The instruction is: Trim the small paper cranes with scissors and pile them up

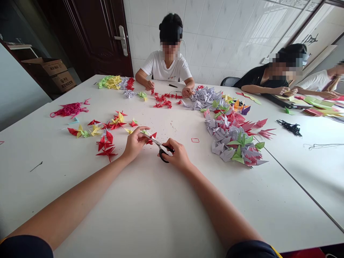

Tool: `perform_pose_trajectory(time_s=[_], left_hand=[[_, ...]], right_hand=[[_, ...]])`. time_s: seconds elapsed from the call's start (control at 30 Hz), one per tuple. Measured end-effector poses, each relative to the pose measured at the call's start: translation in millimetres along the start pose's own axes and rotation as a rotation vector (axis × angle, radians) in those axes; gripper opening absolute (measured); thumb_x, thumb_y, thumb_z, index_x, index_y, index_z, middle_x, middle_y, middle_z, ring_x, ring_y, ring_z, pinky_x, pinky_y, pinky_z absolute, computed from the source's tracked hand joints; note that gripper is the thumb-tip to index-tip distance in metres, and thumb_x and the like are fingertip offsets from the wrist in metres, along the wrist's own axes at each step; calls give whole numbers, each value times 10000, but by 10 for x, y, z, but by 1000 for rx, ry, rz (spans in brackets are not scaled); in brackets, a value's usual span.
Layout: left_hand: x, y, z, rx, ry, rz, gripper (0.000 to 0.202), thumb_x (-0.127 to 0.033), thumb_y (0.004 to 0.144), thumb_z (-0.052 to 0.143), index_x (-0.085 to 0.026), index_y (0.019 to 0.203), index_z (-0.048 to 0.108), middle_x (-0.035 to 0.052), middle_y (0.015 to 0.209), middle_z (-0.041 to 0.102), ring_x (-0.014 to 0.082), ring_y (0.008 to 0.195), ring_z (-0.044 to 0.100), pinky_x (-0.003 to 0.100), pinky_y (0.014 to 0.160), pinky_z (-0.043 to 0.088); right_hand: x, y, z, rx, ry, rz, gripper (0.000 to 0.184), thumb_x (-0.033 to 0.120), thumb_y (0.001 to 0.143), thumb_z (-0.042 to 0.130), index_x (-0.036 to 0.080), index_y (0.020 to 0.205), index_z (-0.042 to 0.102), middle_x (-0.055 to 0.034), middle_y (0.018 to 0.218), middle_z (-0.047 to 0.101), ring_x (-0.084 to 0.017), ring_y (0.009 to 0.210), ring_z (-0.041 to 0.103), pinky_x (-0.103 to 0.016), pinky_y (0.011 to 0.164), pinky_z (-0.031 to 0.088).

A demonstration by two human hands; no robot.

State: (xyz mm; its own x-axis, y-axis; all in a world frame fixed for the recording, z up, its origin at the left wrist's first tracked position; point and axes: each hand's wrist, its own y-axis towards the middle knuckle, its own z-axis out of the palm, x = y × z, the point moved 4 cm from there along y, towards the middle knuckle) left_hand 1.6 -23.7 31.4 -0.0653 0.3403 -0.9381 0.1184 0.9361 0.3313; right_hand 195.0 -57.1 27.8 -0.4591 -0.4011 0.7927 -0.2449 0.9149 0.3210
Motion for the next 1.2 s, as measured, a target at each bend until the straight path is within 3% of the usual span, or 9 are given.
perform_pose_trajectory(time_s=[0.23,0.8,1.2], left_hand=[[-1,-3,-3,-4,2,-10,396,-386,826,697,-200,1149,564,24,752,709,187,696,716,282,699,534],[-5,-10,1,1,27,-9,416,-412,830,691,-201,1165,564,29,743,707,189,701,715,240,603,496],[5,-2,-5,-4,17,-9,389,-360,839,678,-197,1175,567,26,745,709,180,706,712,274,695,537]], right_hand=[[-20,0,-1,15,4,4,248,351,719,722,228,835,540,34,717,506,-121,614,364,-265,586,334],[-14,2,8,17,-20,8,253,346,715,717,230,848,535,38,728,509,-119,615,376,-261,585,336],[-20,9,1,28,-29,1,242,330,723,717,228,852,539,40,726,509,-118,617,380,-259,589,338]])
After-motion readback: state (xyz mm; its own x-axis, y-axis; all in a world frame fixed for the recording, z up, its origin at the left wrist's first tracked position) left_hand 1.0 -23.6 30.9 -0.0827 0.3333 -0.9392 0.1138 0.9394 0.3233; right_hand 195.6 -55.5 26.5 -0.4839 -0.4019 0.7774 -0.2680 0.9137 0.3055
